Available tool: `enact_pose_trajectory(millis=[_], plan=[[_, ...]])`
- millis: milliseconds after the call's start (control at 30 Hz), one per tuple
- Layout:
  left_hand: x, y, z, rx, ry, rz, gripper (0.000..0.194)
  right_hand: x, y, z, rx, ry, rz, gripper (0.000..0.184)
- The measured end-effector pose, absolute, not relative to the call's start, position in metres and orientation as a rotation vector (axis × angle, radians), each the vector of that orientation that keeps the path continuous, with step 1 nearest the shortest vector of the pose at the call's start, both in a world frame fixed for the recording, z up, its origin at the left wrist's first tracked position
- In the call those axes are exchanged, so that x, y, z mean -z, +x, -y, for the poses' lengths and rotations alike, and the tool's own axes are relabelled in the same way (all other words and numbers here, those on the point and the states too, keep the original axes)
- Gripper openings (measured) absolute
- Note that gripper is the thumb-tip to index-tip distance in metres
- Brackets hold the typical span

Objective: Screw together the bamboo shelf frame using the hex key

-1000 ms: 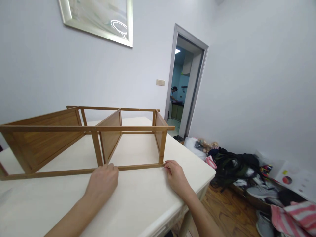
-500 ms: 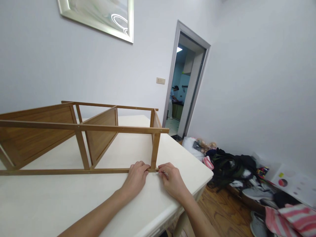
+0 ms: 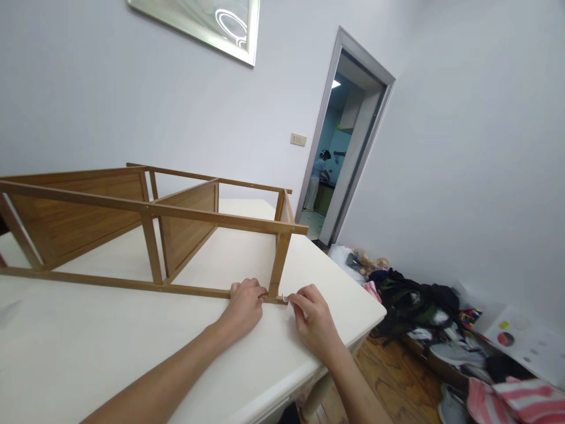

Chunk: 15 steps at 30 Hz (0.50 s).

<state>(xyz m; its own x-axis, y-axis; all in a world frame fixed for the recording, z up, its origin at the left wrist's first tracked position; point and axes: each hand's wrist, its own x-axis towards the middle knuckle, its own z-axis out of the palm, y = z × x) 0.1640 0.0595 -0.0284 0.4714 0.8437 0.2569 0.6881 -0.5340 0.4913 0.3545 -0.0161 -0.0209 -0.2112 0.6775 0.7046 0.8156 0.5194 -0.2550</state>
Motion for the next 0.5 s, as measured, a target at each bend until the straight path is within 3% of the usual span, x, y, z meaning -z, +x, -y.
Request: enact_pose_trajectory(millis=[500], plan=[[0.022, 0.161, -0.042, -0.666, 2.458, -1.412, 0.037, 0.022, 0.33, 0.023, -0.031, -1.204, 2.045, 0.022]])
